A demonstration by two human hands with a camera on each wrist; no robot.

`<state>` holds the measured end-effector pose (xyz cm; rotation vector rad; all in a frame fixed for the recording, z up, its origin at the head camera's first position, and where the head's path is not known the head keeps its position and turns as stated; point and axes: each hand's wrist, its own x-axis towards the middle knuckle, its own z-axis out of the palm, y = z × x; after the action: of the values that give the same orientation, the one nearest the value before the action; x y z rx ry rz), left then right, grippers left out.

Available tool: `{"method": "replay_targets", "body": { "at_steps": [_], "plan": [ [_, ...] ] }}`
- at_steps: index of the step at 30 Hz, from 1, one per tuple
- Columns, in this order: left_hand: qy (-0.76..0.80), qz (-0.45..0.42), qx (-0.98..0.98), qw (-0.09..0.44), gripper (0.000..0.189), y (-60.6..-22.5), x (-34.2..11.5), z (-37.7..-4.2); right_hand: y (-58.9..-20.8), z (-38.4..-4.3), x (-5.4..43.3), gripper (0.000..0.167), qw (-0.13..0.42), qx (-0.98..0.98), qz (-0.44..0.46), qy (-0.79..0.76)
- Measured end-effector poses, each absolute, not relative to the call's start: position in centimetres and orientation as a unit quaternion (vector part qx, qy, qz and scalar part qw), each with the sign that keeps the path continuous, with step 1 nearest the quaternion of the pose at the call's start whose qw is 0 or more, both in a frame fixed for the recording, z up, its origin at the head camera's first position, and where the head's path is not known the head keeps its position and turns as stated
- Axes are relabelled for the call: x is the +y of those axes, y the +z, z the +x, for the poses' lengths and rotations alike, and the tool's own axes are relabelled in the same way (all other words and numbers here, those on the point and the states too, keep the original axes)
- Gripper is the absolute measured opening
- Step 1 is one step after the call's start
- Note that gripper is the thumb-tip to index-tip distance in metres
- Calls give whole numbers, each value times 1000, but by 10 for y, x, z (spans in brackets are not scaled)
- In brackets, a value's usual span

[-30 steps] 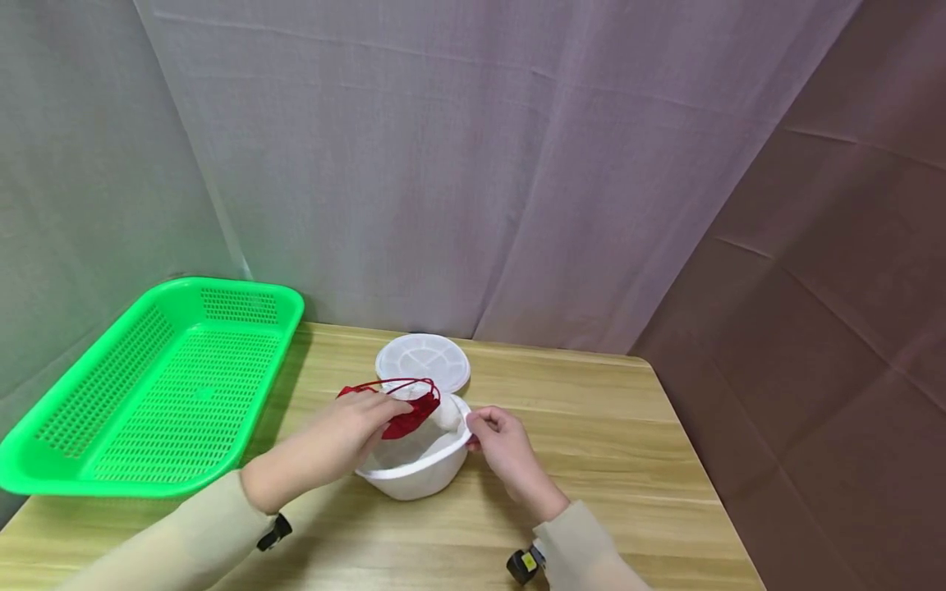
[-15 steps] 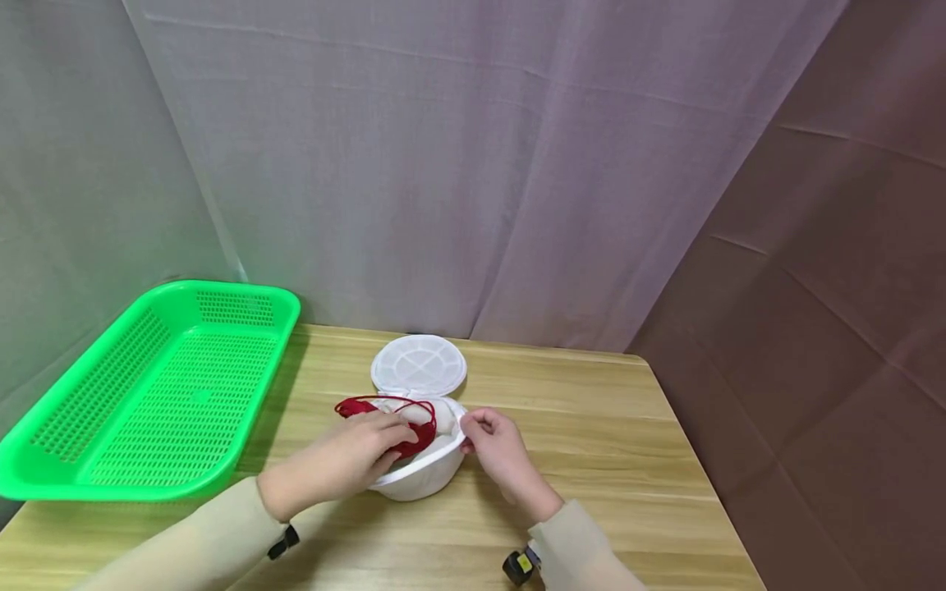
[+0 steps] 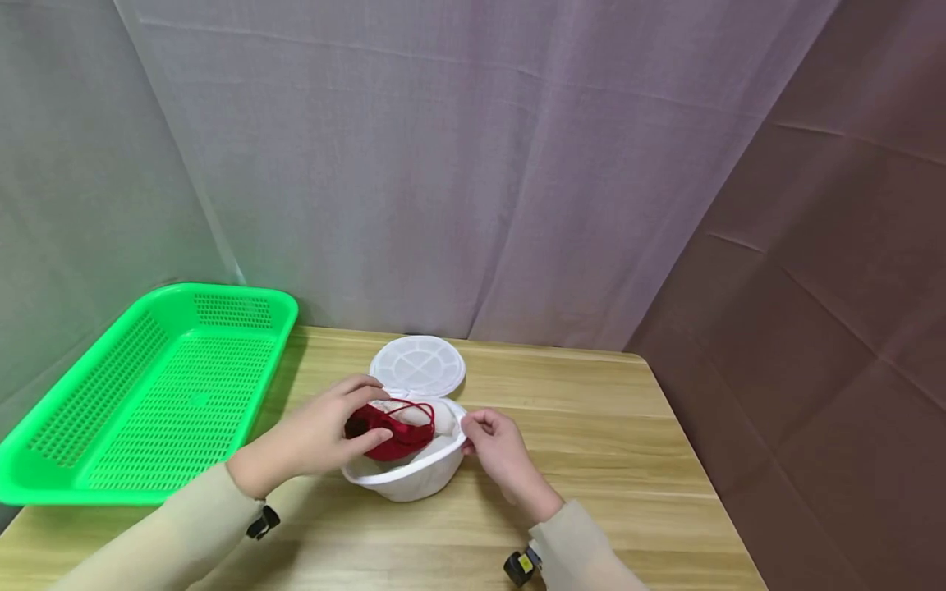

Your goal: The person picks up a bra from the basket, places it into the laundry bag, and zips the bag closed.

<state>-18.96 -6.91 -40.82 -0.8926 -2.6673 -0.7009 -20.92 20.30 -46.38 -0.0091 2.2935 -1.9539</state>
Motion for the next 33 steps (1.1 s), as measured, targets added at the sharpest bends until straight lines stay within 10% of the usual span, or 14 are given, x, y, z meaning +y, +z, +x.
{"method": "replay_targets", "body": {
  "at_steps": [15,23,33],
  "plan": [
    [-316,-69,-946,29,63,-446,-83,-200,-466,-207,204,18,70,761,-2,-645],
    [-380,-45,-921,-70,78,-449,-80,-198,-467,-208,204,16,73,764,-6,-642],
    [-386,-64,-919,-54,61,-449,-70,-198,-467,-207,203,17,71,760,-4,-646]
  ]
}}
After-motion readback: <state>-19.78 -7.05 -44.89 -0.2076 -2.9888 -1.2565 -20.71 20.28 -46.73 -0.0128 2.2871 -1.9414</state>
